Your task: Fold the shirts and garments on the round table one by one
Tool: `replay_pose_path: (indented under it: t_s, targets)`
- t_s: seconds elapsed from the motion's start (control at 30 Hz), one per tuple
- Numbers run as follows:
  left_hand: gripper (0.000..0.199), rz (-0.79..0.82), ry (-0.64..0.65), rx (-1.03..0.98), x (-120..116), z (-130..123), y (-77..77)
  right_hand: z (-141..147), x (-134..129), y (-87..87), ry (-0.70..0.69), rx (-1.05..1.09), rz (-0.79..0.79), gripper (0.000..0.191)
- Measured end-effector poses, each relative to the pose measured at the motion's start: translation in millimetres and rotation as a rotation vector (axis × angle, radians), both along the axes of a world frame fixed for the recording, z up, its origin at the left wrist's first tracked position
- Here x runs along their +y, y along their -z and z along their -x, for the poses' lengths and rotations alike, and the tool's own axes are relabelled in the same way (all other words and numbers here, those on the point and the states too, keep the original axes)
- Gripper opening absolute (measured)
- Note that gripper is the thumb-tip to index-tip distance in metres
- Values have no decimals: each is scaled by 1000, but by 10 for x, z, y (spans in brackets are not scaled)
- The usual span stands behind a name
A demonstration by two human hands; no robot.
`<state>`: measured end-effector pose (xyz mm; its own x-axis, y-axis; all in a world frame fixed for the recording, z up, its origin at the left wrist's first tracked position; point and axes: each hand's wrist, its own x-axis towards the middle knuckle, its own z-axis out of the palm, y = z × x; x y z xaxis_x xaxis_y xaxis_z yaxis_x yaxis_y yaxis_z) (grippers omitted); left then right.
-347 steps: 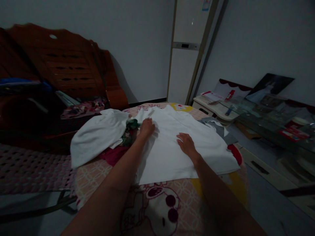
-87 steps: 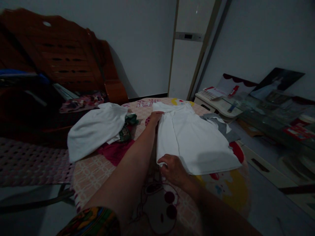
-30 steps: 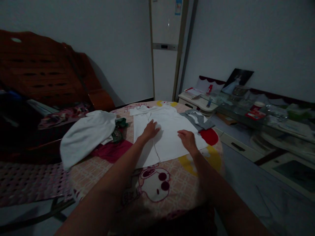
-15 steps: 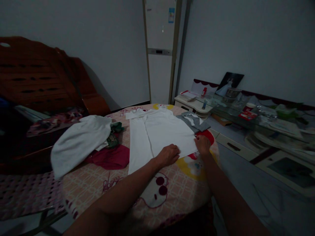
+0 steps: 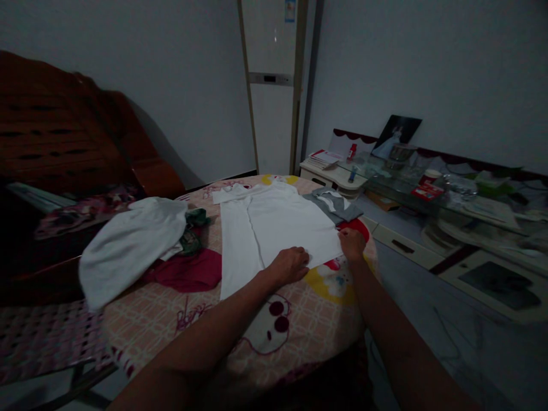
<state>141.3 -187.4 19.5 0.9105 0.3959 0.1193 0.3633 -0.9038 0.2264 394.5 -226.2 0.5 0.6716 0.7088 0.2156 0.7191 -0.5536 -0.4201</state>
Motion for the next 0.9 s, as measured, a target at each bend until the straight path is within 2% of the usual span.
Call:
replay_pose_path:
  t_s: [0.27, 0.47, 0.7, 0.77, 0.9]
  targets:
    - [17, -79, 38, 86, -100, -16, -69, -60, -5, 41, 0, 94, -105, 22]
    - [22, -76, -39, 92, -160, -68, -34, -87, -10, 12, -24, 175, -183, 26]
    - [16, 7, -128, -8, -108, -55, 16, -68, -6, 19, -27, 140, -128, 22]
    - [16, 46, -114, -54, -87, -37, 24, -70, -6, 26, -1, 130, -128, 22]
    - [22, 199, 0, -215, 13, -20, 105, -63, 6, 32, 35, 124, -96, 22]
